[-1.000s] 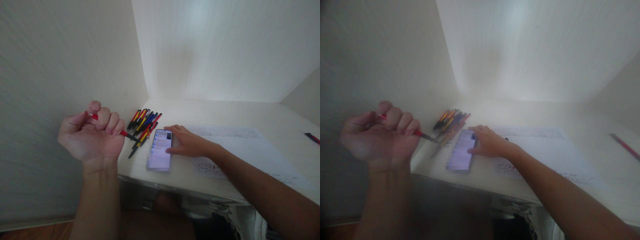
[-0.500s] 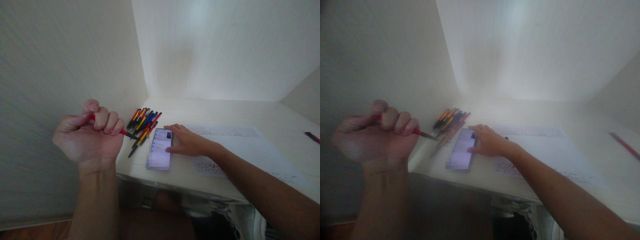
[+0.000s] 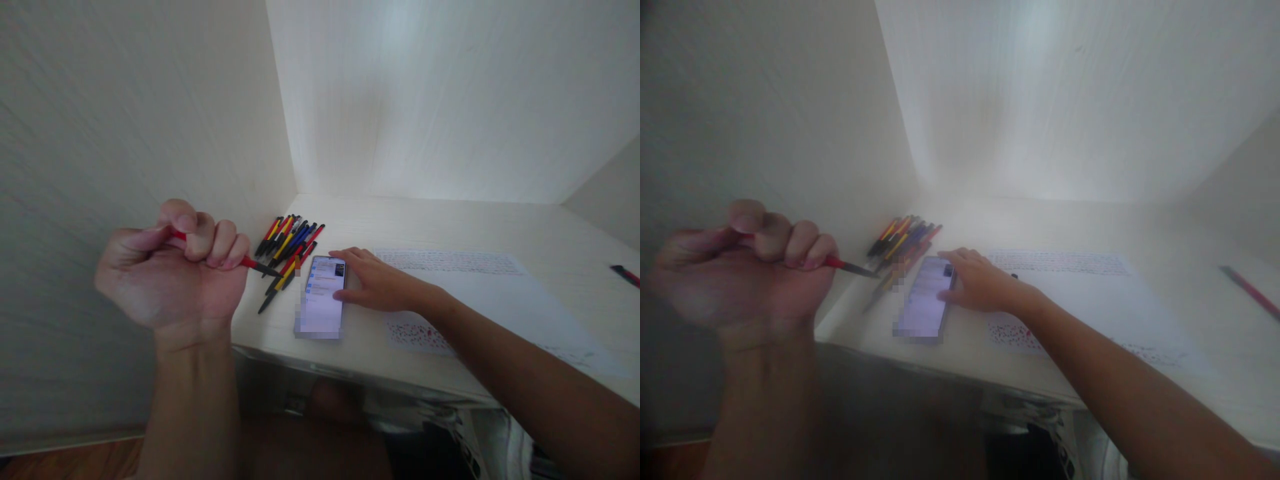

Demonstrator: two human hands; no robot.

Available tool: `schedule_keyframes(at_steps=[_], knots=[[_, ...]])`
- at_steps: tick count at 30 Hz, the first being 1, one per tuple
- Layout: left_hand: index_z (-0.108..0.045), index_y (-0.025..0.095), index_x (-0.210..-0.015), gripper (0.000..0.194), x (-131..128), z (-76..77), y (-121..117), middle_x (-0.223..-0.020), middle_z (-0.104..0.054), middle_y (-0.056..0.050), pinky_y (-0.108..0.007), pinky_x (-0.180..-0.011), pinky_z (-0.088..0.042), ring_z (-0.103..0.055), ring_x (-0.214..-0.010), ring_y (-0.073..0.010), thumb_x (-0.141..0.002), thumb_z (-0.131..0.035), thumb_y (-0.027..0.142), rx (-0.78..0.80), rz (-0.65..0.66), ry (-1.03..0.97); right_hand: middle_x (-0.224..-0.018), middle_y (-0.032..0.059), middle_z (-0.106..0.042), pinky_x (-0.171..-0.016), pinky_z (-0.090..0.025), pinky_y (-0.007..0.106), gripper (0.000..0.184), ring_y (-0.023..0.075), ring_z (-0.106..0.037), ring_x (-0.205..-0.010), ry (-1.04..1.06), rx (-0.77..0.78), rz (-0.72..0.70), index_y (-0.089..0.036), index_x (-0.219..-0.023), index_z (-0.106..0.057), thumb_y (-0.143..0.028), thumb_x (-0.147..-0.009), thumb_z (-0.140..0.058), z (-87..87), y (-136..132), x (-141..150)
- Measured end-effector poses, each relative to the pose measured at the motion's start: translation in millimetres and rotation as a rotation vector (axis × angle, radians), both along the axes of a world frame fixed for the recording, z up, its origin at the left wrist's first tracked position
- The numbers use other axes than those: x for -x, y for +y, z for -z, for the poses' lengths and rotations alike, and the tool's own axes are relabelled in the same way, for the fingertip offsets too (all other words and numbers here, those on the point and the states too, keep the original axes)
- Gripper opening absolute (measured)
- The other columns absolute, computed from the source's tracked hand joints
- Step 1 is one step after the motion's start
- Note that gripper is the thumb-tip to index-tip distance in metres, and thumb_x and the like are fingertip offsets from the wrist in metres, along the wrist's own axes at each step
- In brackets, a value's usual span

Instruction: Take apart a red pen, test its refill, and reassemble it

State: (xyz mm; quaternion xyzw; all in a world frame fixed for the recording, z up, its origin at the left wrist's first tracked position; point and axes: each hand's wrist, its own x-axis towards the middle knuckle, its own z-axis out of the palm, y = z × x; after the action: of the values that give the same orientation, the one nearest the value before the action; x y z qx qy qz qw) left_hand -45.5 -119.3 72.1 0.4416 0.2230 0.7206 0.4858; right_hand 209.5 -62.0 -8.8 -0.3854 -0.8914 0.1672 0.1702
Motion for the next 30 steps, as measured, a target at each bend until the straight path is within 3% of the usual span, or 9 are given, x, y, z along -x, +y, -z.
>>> schedule_keyframes(at_steps=[6,12,30], knots=[[-0.052,0.020,-0.070,0.013,-1.2,-2.1,-1.1,-0.051,-0.019,0.004,-0.028,-0.046,-0.022,-0.022,-0.044,-0.0102,-0.080,-0.047,0.026,0.009,0.030,-0.035,-0.137,0.0140,-0.053,-0.105,-0.042,0.048,0.065,0.0305,-0.050,-0.124,0.006,-0.010,-0.003,-0.022,-0.147,-0.040,-0.042,-0.088,-0.061,2.5,1.8,-1.4],[-0.056,0.020,-0.074,0.032,-3.9,-4.0,-2.0,-0.052,-0.018,0.004,-0.029,-0.046,-0.021,-0.023,-0.043,-0.0103,-0.092,-0.030,0.027,0.027,0.044,-0.066,-0.137,0.0142,-0.053,-0.105,-0.042,0.050,0.064,0.0304,-0.050,-0.124,-0.009,-0.006,0.001,-0.022,-0.147,-0.040,-0.041,-0.090,-0.060,2.5,1.8,-1.0],[-0.060,0.020,-0.083,0.025,-4.7,-5.2,-3.0,-0.054,-0.019,0.004,-0.028,-0.045,-0.023,-0.026,-0.043,-0.0104,-0.089,-0.036,0.021,0.039,0.065,-0.087,-0.135,0.0143,-0.054,-0.103,-0.043,0.049,0.062,0.0307,-0.051,-0.122,-0.006,-0.016,-0.007,-0.022,-0.148,-0.037,-0.044,-0.093,-0.055,3.2,1.9,-0.5]])
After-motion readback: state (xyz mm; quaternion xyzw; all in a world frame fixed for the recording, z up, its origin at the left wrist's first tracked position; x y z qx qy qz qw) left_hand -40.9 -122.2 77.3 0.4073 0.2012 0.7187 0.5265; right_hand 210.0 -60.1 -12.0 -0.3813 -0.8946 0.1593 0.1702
